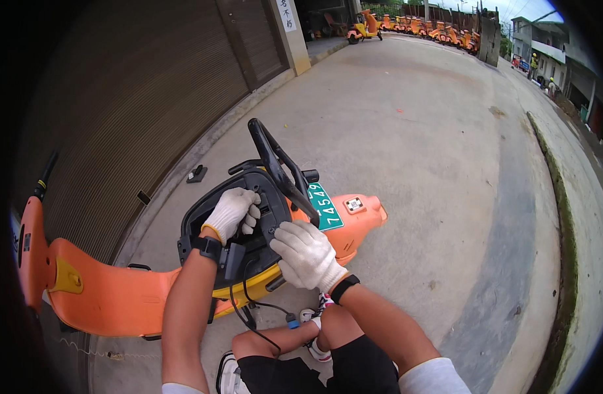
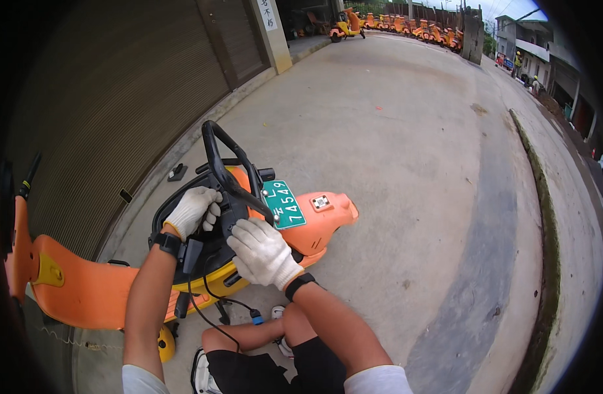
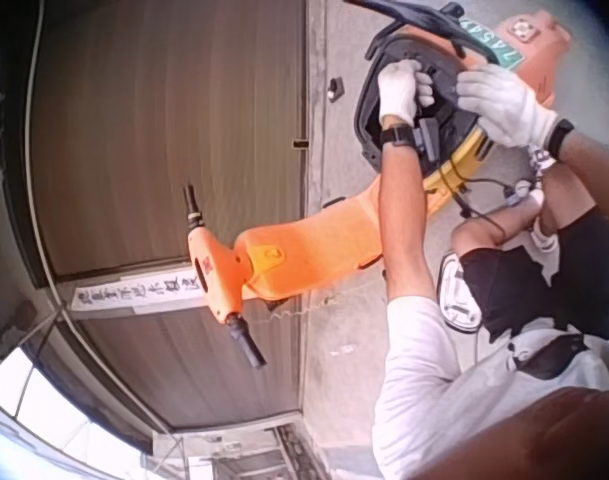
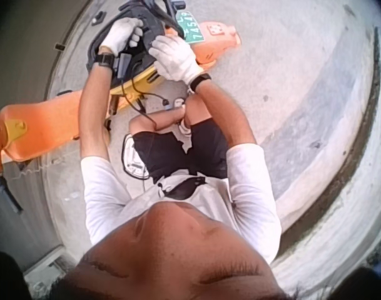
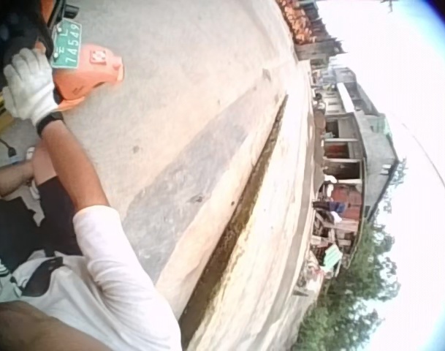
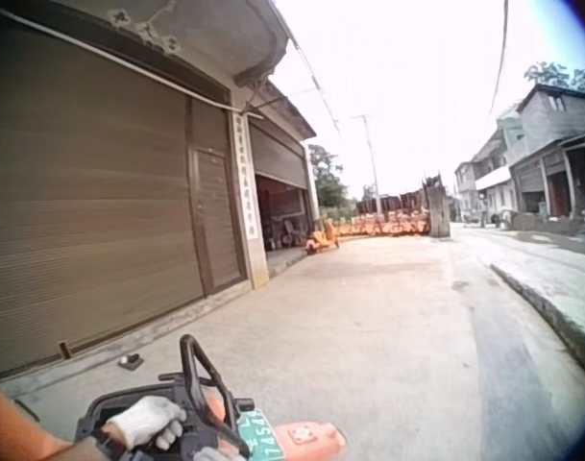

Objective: Repairing or adjusting internal components and wiring of an electric scooter.

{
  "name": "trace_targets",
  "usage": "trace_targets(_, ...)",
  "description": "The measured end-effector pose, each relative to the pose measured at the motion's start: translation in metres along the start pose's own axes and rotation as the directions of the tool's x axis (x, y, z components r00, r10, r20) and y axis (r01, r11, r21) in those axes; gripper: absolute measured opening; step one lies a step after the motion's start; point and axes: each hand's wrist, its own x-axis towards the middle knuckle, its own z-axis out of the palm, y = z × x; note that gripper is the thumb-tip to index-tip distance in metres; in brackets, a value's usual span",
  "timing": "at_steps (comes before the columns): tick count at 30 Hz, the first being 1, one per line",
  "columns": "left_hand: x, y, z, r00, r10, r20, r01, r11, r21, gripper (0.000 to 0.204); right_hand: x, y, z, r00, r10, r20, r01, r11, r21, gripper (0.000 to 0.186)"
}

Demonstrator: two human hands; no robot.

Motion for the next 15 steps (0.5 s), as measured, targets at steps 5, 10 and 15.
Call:
trace_targets(5,0.000,0.004,0.008,0.993,-0.105,0.055,0.110,0.990,-0.089,0.021,-0.002,0.001,0.002,1.000,0.021,-0.021,-0.020,1.000,0.017,0.040)
trace_targets(10,0.015,-0.013,0.002,0.984,-0.138,0.114,0.158,0.969,-0.190,0.025,-0.003,-0.001,0.005,1.000,0.025,-0.016,-0.024,0.999,0.027,0.039)
trace_targets(15,0.015,-0.015,0.000,0.973,-0.152,0.175,0.192,0.951,-0.241,0.029,-0.005,0.000,0.004,0.999,0.038,-0.014,-0.038,0.999,0.031,0.039)
